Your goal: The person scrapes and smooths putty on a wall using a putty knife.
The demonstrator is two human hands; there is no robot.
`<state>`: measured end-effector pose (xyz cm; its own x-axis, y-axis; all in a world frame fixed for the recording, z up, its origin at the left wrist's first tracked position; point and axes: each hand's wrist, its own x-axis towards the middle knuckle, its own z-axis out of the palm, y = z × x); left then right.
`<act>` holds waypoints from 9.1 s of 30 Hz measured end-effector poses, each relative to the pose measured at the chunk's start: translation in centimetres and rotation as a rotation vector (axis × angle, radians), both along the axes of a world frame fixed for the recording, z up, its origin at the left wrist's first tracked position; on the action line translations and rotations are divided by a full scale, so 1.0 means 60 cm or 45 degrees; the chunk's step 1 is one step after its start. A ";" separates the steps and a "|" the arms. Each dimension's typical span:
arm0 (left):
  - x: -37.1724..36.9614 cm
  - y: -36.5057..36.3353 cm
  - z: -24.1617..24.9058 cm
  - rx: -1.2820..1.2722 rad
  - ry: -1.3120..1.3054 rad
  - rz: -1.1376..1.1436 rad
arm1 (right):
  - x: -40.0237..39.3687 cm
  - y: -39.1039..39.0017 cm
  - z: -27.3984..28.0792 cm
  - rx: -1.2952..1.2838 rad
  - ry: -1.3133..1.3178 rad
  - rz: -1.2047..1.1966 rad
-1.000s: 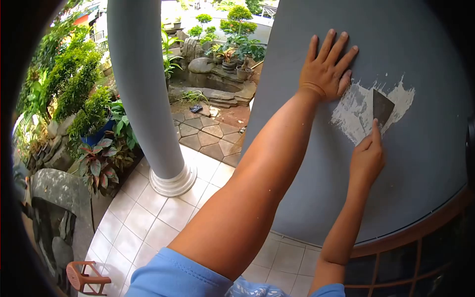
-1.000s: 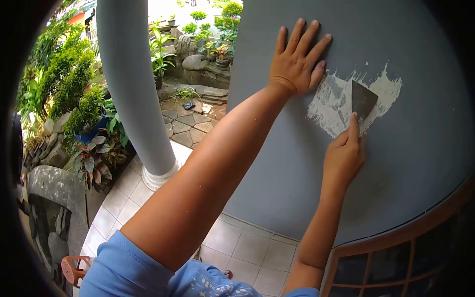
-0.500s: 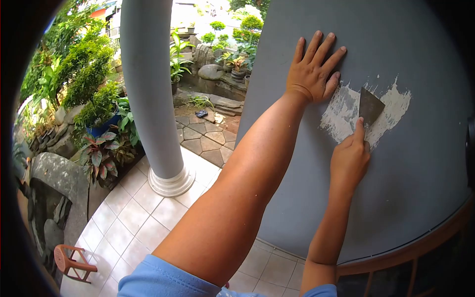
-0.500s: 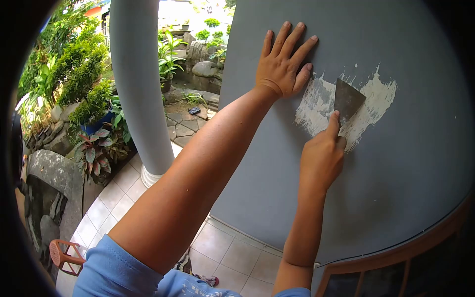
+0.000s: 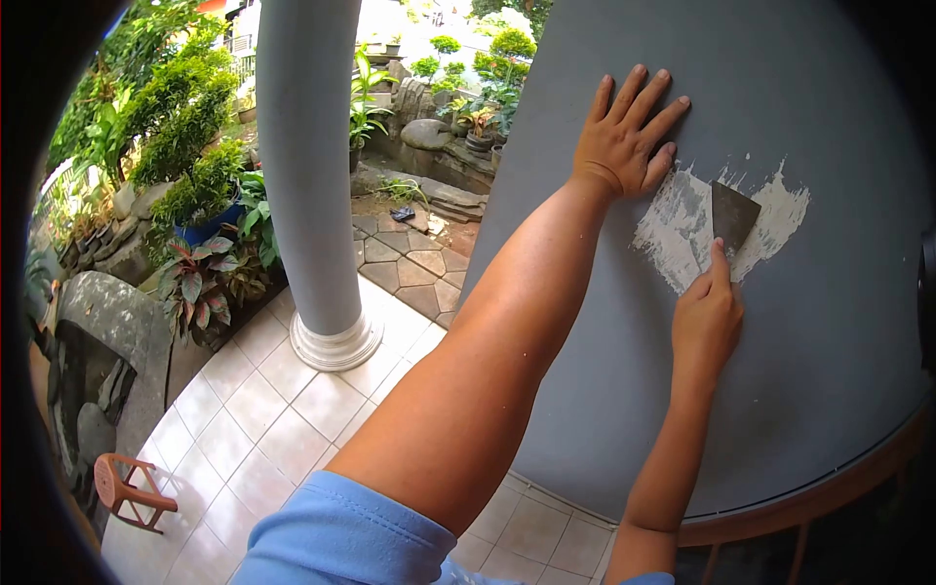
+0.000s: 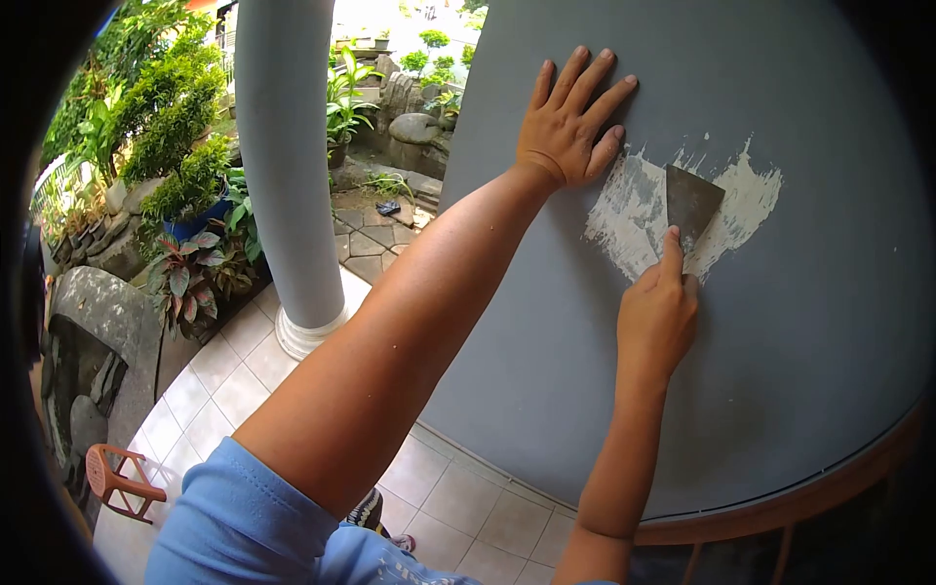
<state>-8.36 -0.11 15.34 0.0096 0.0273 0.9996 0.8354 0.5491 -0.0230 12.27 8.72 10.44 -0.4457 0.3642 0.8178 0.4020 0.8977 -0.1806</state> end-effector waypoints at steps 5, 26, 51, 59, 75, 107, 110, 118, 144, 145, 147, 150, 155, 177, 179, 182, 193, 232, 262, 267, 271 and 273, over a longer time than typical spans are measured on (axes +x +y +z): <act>0.004 -0.006 0.000 0.003 -0.023 -0.028 | -0.029 0.005 -0.031 0.064 0.154 0.082; -0.006 -0.002 -0.001 -0.027 -0.006 -0.070 | -0.033 -0.031 0.041 0.187 0.377 -0.042; -0.018 -0.002 -0.012 -0.004 0.061 -0.211 | -0.031 -0.128 -0.009 -0.045 0.291 -0.198; -0.020 -0.001 -0.005 -0.010 0.079 -0.209 | -0.041 -0.121 0.002 -0.060 0.271 -0.224; -0.016 -0.007 0.000 -0.048 0.005 -0.275 | -0.089 -0.132 -0.007 -0.042 0.226 -0.464; -0.014 -0.016 -0.004 -0.087 -0.027 -0.227 | -0.085 -0.126 0.023 -0.065 0.228 -0.505; -0.015 -0.015 -0.005 -0.085 -0.031 -0.219 | -0.074 -0.138 0.013 -0.092 0.193 -0.470; -0.013 -0.013 -0.004 -0.084 -0.034 -0.225 | -0.069 -0.142 0.031 -0.125 0.214 -0.452; -0.015 -0.012 -0.002 -0.075 -0.035 -0.202 | -0.068 -0.124 0.026 -0.067 0.052 -0.492; -0.012 -0.012 -0.003 -0.082 -0.033 -0.211 | -0.076 -0.109 0.022 -0.007 0.069 -0.510; -0.009 -0.013 -0.001 -0.097 -0.042 -0.197 | -0.079 -0.086 0.016 0.047 0.125 -0.500; -0.011 -0.014 -0.007 -0.088 -0.035 -0.204 | -0.067 -0.071 0.030 0.059 0.177 -0.389; -0.007 -0.013 -0.005 -0.092 -0.045 -0.203 | -0.059 -0.091 0.021 0.124 0.104 -0.527; -0.013 -0.014 -0.004 -0.089 -0.035 -0.199 | -0.090 -0.073 0.090 0.092 0.164 -0.494; -0.012 -0.012 -0.004 -0.083 -0.033 -0.213 | -0.067 -0.100 0.076 0.015 0.148 -0.431; -0.010 -0.017 -0.004 -0.099 -0.032 -0.182 | -0.098 -0.086 0.061 0.150 0.021 -0.685; -0.007 -0.010 -0.003 -0.087 -0.031 -0.193 | -0.051 -0.072 0.020 0.009 0.032 -0.613; -0.009 -0.014 -0.002 -0.080 -0.032 -0.207 | -0.070 -0.147 -0.008 0.107 -0.145 -0.697; -0.011 -0.003 -0.003 -0.114 0.021 -0.104 | -0.078 -0.133 -0.063 0.181 -0.037 -0.523; -0.013 -0.002 -0.005 -0.122 0.020 -0.104 | -0.093 -0.090 -0.025 0.250 0.236 -0.333; -0.015 -0.001 -0.001 -0.115 0.015 -0.136 | -0.073 -0.127 -0.067 0.160 0.086 -0.383; -0.015 -0.001 -0.003 -0.113 0.018 -0.142 | -0.073 -0.128 -0.102 0.152 -0.019 -0.433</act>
